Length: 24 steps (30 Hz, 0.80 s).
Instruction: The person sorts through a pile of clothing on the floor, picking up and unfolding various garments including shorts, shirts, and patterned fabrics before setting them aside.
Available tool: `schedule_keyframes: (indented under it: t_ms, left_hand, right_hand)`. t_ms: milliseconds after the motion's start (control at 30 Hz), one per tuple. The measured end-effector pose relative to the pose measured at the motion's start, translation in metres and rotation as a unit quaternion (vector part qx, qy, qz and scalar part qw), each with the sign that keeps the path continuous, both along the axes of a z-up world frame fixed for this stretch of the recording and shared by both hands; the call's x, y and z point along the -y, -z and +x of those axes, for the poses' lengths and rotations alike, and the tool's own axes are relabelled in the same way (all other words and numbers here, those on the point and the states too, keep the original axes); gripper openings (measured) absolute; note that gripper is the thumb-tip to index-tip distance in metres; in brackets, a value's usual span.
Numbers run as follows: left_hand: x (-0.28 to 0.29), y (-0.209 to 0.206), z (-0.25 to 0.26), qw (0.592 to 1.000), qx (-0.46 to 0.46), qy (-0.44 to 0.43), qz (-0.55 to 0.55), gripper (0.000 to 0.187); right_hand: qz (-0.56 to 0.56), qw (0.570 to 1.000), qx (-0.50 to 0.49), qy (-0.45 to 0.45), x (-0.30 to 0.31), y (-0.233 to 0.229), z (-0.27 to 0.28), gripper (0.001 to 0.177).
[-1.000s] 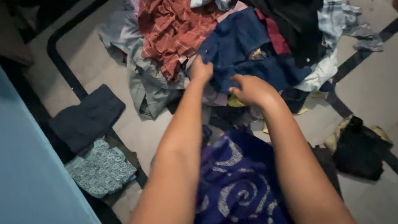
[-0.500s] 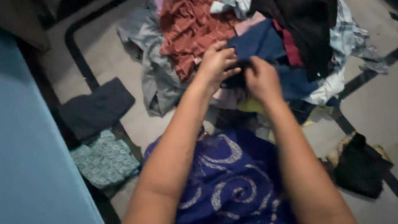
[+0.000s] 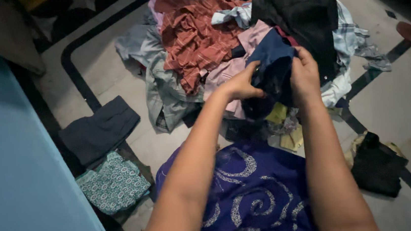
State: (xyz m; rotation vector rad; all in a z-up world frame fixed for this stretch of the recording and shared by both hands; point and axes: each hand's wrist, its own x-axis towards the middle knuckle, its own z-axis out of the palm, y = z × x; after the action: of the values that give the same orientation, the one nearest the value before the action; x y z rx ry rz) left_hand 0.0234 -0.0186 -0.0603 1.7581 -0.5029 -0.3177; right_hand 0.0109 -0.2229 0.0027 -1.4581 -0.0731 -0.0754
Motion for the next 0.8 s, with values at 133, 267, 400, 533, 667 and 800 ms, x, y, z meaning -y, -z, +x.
schedule_keyframes:
  t_ms: [133,267,400,533,667,800]
  left_hand:
    - [0.023,0.012,0.006,0.986,0.029,-0.146,0.070,0.058]
    - [0.037,0.002,0.020,0.945,-0.160,-0.276,-0.070,0.037]
    - [0.022,-0.009,0.035,0.877,-0.231,-0.306,-0.289,0.030]
    - [0.002,-0.022,0.036,0.796,-0.234,-0.277,-0.484,0.024]
    - [0.001,-0.050,0.027,0.764,-0.254,-0.246,-0.539,0.040]
    - [0.004,-0.071,0.018,0.757,-0.234,-0.235,-0.564,0.050]
  right_hand:
    - [0.046,0.998,0.023,0.027,-0.010,-0.025,-0.011,0.015]
    - [-0.257,0.915,0.251,0.184,-0.012,-0.047,-0.032,0.031]
    - [-0.327,0.928,0.099,0.147,-0.016,-0.047,-0.042,0.020]
    - [-0.357,0.912,0.204,-0.015,-0.037,-0.040,-0.054,0.058]
    - [-0.378,0.899,0.222,0.021,-0.054,-0.020,-0.061,0.085]
    - [-0.363,0.917,0.061,0.152,-0.052,0.002,-0.044,0.074]
